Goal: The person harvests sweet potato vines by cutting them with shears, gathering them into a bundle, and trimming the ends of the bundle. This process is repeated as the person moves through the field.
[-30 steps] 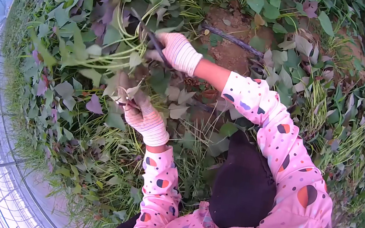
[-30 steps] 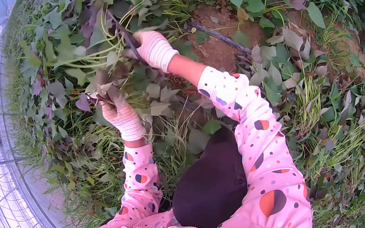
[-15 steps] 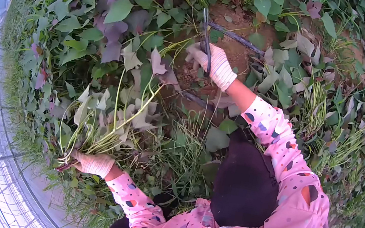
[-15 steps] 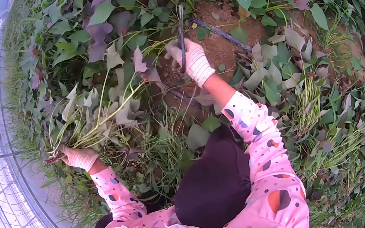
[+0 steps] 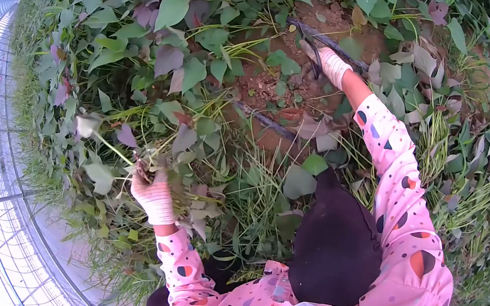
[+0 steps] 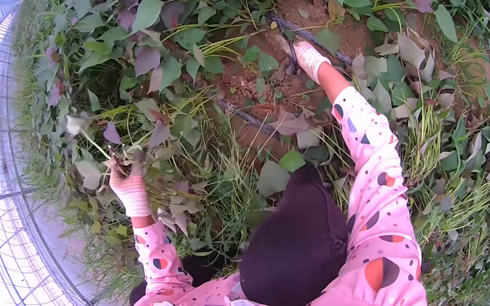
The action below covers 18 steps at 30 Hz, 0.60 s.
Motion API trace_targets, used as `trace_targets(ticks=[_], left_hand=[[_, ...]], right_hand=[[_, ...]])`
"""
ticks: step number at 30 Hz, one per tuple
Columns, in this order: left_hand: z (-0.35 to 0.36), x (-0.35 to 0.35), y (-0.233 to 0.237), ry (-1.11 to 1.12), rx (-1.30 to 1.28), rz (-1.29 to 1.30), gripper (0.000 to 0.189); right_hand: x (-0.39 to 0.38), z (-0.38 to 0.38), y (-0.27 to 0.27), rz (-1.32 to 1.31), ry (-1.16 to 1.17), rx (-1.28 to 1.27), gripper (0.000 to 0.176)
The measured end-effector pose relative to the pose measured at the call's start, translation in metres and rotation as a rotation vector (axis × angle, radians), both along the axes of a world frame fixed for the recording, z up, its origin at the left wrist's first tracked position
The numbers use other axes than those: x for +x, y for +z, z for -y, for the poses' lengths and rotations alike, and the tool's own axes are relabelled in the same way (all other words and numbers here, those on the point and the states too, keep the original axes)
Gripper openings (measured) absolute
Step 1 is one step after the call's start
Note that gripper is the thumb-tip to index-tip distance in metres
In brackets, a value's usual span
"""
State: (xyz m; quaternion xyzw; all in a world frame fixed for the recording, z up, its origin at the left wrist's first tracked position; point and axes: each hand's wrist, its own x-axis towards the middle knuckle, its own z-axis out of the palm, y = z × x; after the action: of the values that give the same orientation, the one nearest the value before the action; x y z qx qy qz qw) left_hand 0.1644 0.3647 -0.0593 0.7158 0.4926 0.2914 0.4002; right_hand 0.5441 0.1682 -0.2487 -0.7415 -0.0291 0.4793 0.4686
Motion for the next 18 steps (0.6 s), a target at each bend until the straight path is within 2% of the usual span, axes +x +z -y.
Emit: trace_targets(ticks=[2,3,4,5,6,8,11,15,17,18], left_hand=[[0.026,0.016,-0.028,-0.101,-0.126,0.001,0.025],[0.032,0.013,-0.050,-0.172,-0.091,-0.068,0.024],[0.051,0.033,-0.041,-0.221,-0.180,-0.086,0.025],[0.059,0.033,-0.052,-0.281,-0.132,-0.162,0.027],[0.068,0.043,-0.057,-0.302,-0.164,-0.106,0.024],[0.075,0.058,-0.056,-0.416,0.004,-0.139,0.024],[0.062,0.073,-0.067,-0.469,0.130,-0.103,0.025],[0.043,0.100,-0.044,-0.464,0.059,-0.142,0.023],[0.026,0.111,-0.051,-0.474,0.133,-0.127,0.022],[0.019,0.119,-0.052,-0.494,0.190,-0.125,0.021]], right_hand=[[0.002,-0.013,-0.002,0.012,0.056,0.015,0.068],[0.001,-0.020,-0.003,0.011,0.057,0.085,0.070],[0.000,-0.025,-0.008,0.009,0.056,0.156,0.071],[0.015,-0.037,-0.055,0.134,0.240,0.002,0.065],[0.010,-0.041,-0.069,0.133,0.242,0.002,0.065],[0.005,-0.045,-0.079,0.106,0.346,-0.134,0.048],[0.000,-0.040,-0.084,0.197,0.450,-0.222,0.054],[0.002,-0.029,-0.070,0.336,0.364,-0.105,0.064],[0.008,-0.030,-0.052,0.268,0.227,0.026,0.069],[0.013,-0.033,-0.039,0.135,0.197,0.079,0.072]])
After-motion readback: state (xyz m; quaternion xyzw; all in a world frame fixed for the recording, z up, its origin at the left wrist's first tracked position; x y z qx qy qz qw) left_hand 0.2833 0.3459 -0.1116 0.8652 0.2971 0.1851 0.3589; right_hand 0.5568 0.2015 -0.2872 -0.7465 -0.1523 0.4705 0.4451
